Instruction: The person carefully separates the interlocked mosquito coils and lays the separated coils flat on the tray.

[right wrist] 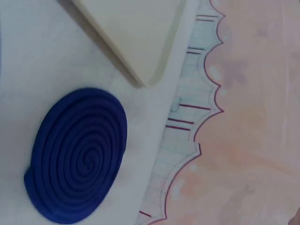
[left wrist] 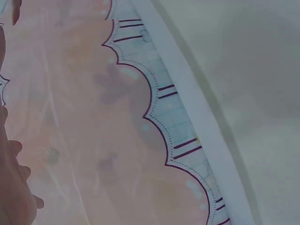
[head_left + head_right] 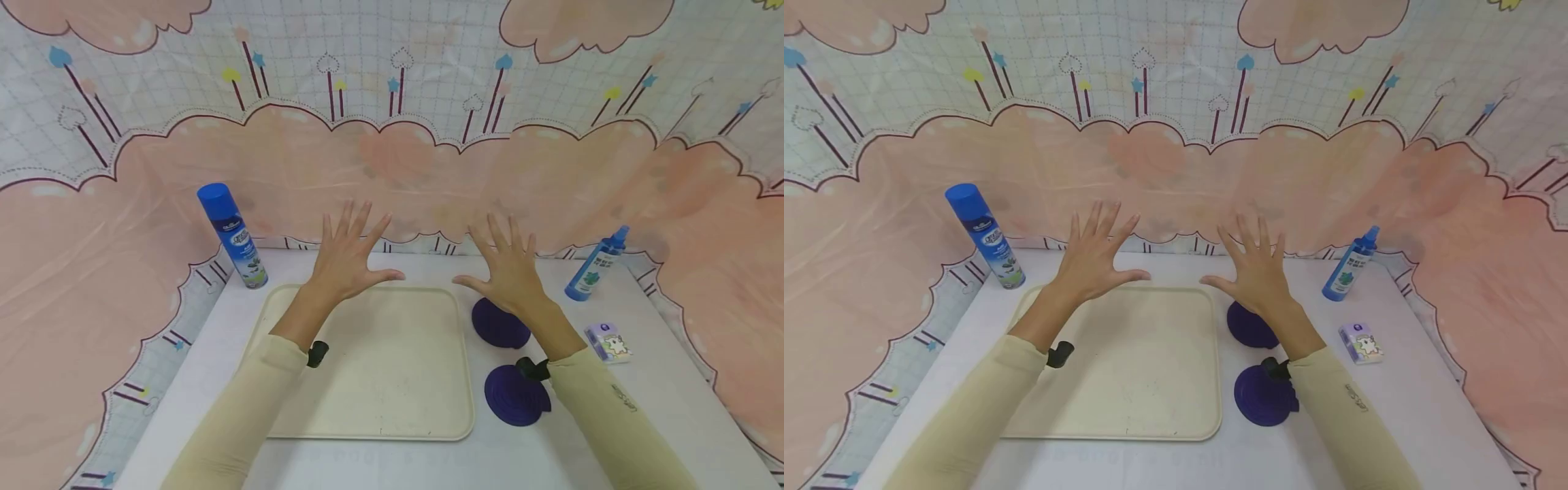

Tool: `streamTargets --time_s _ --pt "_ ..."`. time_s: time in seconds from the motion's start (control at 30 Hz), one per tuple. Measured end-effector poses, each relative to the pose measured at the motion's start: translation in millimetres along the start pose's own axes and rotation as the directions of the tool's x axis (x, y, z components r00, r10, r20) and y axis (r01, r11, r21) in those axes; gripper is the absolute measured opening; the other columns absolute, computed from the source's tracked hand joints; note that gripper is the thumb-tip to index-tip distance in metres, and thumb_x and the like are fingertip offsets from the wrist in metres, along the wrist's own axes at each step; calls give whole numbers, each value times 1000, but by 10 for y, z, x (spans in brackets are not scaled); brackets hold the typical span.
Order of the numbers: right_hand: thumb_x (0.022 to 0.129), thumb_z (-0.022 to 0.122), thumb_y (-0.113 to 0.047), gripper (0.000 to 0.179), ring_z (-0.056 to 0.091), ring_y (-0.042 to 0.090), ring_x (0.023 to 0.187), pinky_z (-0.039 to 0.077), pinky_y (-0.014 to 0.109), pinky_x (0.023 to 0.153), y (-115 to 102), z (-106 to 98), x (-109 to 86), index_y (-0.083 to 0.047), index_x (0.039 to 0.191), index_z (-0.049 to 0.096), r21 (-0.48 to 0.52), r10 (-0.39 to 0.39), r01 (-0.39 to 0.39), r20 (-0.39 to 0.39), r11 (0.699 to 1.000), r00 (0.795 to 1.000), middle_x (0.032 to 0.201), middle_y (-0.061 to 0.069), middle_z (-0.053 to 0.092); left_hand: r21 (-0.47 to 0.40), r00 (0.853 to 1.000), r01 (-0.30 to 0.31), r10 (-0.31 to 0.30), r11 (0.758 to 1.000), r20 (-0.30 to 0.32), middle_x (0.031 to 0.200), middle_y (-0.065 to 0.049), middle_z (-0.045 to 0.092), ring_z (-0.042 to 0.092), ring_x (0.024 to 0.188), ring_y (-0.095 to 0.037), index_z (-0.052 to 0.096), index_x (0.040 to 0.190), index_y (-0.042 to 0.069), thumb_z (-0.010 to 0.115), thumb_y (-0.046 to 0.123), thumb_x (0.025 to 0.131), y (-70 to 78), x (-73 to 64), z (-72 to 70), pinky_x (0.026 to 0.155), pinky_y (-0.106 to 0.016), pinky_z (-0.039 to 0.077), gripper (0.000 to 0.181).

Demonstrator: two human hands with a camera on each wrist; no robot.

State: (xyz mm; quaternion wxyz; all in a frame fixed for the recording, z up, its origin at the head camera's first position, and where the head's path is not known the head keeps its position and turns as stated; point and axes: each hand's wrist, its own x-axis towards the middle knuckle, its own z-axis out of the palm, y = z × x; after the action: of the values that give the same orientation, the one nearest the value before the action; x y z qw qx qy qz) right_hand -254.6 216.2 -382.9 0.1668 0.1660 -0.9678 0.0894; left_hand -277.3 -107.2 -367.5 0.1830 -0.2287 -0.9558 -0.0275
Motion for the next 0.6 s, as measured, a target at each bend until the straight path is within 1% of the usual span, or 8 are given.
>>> streamTargets --time_s 0.07,0.13,0.2,0.4,0.5,0.6 --pt "82 65 -73 102 -2 44 160 2 81 118 15 -36 -48 -37 163 16 6 -9 9 -2 1000 1000 175 9 8 -34 1000 8 -8 999 4 175 -6 3 -2 162 -37 9 164 40 54 88 77 37 -28 -35 123 -75 4 108" --pt "83 66 -72 101 2 45 160 4 80 119 42 -92 -102 -36 164 17 8 -16 16 -5 1000 1000 174 9 11 -69 1000 10 -10 998 11 175 -5 2 -4 163 -35 10 164 40 55 87 77 83 -34 -67 124 -74 3 108" --pt "83 66 -70 102 6 46 160 6 79 120 87 -146 -169 -34 164 16 5 -18 18 -2 1000 1000 174 11 14 -91 1000 8 -7 996 14 175 -4 4 -2 163 -34 11 164 39 55 87 77 143 -27 -78 124 -73 6 109" --pt "85 65 -68 102 14 46 158 12 75 122 246 -228 -441 -27 165 17 30 0 -1 34 1000 999 172 15 19 -174 1000 -6 11 985 28 175 -2 9 5 163 -32 12 164 36 59 85 78 328 -42 -32 125 -70 13 110" --pt "86 65 -68 102 17 48 156 15 76 120 340 -242 -581 -25 165 17 43 19 -21 43 999 999 171 16 21 -188 999 -28 31 982 14 174 -3 14 11 162 -32 14 164 35 61 83 77 402 -29 -7 126 -67 18 110" --pt "86 67 -65 101 21 50 154 17 77 119 444 -270 -751 -24 165 18 48 44 -46 51 998 998 169 18 25 -210 998 -59 59 976 -7 172 -4 21 19 160 -33 18 164 35 63 83 76 512 -12 45 126 -66 21 109"
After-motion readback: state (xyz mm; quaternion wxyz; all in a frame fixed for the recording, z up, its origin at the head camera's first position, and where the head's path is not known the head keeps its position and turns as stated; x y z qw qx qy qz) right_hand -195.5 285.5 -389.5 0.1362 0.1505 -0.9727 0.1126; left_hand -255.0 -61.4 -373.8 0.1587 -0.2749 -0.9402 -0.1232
